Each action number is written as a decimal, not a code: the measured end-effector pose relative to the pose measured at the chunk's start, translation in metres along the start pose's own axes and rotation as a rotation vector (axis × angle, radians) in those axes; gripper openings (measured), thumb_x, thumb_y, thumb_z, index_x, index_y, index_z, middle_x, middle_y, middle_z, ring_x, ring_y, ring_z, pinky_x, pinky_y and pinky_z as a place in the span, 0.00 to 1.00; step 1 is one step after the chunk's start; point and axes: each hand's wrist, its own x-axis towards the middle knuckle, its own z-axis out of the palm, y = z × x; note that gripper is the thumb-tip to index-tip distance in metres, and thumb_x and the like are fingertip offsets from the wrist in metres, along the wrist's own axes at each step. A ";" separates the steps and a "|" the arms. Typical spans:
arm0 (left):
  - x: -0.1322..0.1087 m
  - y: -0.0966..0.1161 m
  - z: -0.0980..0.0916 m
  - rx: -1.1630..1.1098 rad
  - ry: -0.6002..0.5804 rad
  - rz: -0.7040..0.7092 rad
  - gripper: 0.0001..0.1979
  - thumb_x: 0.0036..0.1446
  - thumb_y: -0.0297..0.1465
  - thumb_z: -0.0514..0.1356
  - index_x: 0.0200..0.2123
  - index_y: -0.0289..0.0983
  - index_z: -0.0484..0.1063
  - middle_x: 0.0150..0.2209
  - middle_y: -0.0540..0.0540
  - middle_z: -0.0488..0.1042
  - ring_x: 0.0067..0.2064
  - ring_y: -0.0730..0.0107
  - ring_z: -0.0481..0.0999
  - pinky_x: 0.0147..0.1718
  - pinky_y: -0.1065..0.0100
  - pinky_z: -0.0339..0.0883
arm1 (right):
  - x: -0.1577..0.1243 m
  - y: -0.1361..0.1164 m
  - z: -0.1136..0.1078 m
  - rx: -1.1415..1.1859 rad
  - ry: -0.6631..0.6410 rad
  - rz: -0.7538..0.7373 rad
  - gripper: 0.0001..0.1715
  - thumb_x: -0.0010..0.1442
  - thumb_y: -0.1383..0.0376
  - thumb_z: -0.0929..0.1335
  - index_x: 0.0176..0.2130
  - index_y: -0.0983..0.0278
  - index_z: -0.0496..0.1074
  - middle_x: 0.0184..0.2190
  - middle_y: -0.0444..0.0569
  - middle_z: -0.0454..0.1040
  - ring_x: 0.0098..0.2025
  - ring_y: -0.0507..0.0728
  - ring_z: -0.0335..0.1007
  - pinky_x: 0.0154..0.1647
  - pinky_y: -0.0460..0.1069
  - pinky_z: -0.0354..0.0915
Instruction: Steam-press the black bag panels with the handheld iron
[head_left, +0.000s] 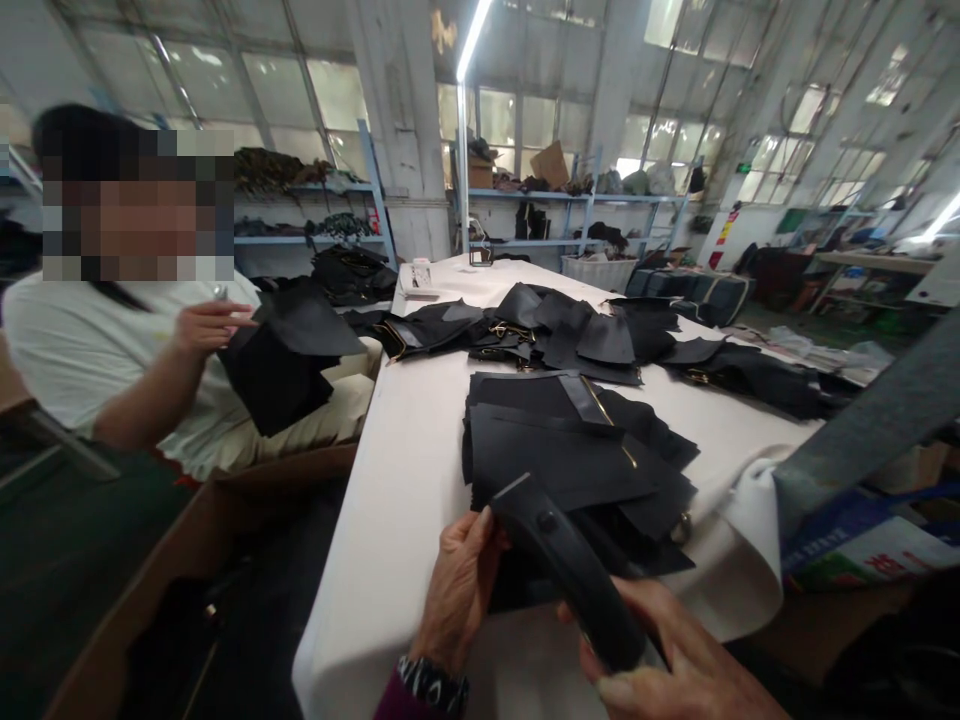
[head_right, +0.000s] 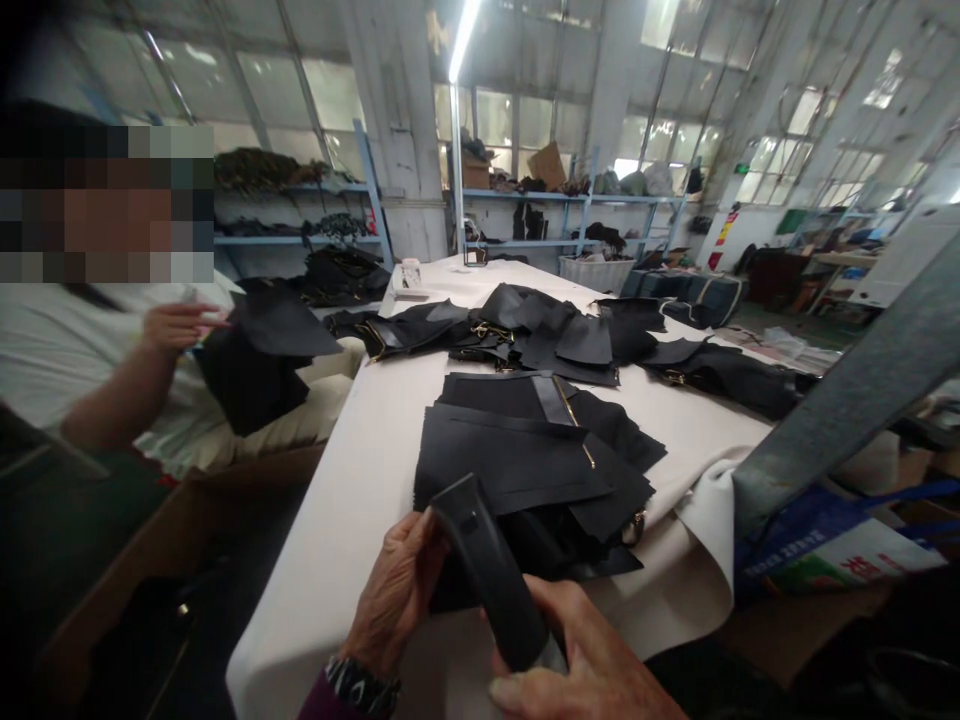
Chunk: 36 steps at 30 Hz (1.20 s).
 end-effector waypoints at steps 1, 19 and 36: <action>-0.003 -0.002 -0.002 -0.014 0.013 -0.016 0.13 0.53 0.34 0.63 0.22 0.32 0.70 0.22 0.51 0.69 0.26 0.79 0.66 0.27 0.77 0.62 | 0.003 -0.001 0.001 0.003 0.001 -0.017 0.31 0.46 0.60 0.71 0.50 0.64 0.68 0.37 0.50 0.71 0.36 0.59 0.70 0.34 0.50 0.66; -0.019 0.018 0.033 1.515 0.064 1.216 0.19 0.55 0.27 0.59 0.51 0.33 0.68 0.41 0.40 0.69 0.43 0.60 0.70 0.45 0.60 0.64 | -0.068 0.038 -0.068 0.407 0.360 -0.091 0.29 0.52 0.51 0.70 0.47 0.65 0.64 0.22 0.40 0.64 0.15 0.47 0.57 0.16 0.44 0.56; 0.080 0.004 0.112 1.752 -0.833 0.608 0.14 0.61 0.29 0.50 0.42 0.40 0.75 0.36 0.45 0.72 0.36 0.64 0.70 0.34 0.65 0.64 | -0.062 0.063 -0.083 0.468 0.299 -0.144 0.32 0.55 0.54 0.68 0.52 0.64 0.54 0.27 0.41 0.66 0.16 0.46 0.59 0.15 0.43 0.57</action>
